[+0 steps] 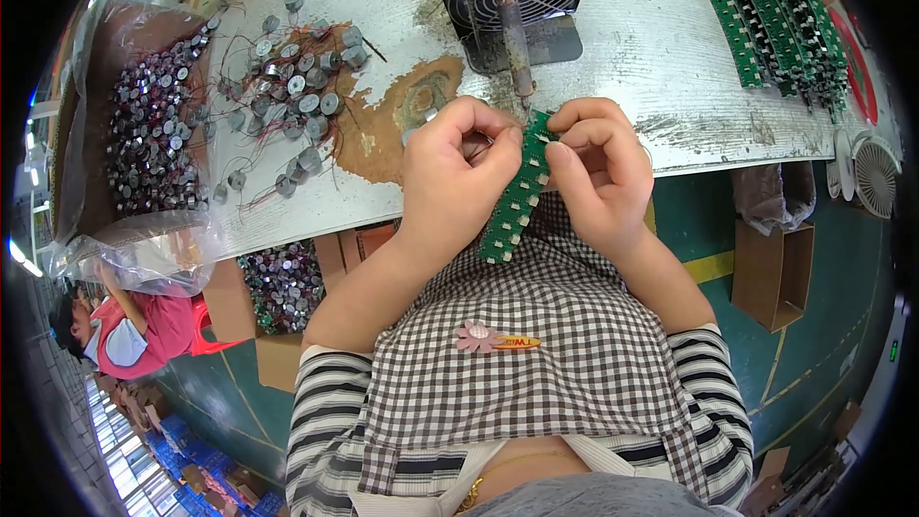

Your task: The person assembles electronics by picking up small round motors and connecting their wires to a circuit board strip by hand.

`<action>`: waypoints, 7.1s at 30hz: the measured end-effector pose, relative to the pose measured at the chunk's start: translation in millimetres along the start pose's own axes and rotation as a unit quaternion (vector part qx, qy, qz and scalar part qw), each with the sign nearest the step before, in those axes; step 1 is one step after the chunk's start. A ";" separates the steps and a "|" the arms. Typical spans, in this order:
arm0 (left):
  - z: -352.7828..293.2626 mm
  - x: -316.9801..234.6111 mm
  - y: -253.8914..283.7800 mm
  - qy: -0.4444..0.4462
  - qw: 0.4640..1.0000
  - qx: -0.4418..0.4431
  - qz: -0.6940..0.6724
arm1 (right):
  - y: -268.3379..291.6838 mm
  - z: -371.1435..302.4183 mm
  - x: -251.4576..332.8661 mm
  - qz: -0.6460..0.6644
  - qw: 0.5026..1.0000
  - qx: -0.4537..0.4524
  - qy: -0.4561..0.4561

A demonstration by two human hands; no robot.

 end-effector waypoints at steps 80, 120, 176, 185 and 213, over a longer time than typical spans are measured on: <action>-56.9 -22.8 103.2 0.014 0.919 -0.142 -0.368 | -119.2 -11.1 109.8 -0.198 0.935 0.081 0.282; -93.3 22.4 67.3 0.088 0.847 0.030 -0.523 | -109.2 -28.1 91.4 -0.168 0.956 0.079 0.226; -34.5 76.7 -69.4 0.292 0.909 0.133 -0.268 | 8.9 -39.2 65.8 -0.371 0.854 0.113 0.346; -41.0 64.4 -25.7 0.200 0.951 0.119 -0.203 | -15.8 -28.8 19.5 -0.130 0.971 0.191 0.060; 44.5 -75.2 205.1 -0.149 0.953 -0.249 0.085 | 8.1 -16.1 -25.5 -0.022 0.985 0.078 -0.150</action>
Point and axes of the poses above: each hand's wrist, its own z-axis towards the middle knuckle, its own y-axis out of the back of the hand, x = y × z, the point moved 10 cm from there along z, towards the middle knuckle, and after that the axes turned 15 degrees about -z, right-handed, at the moved point
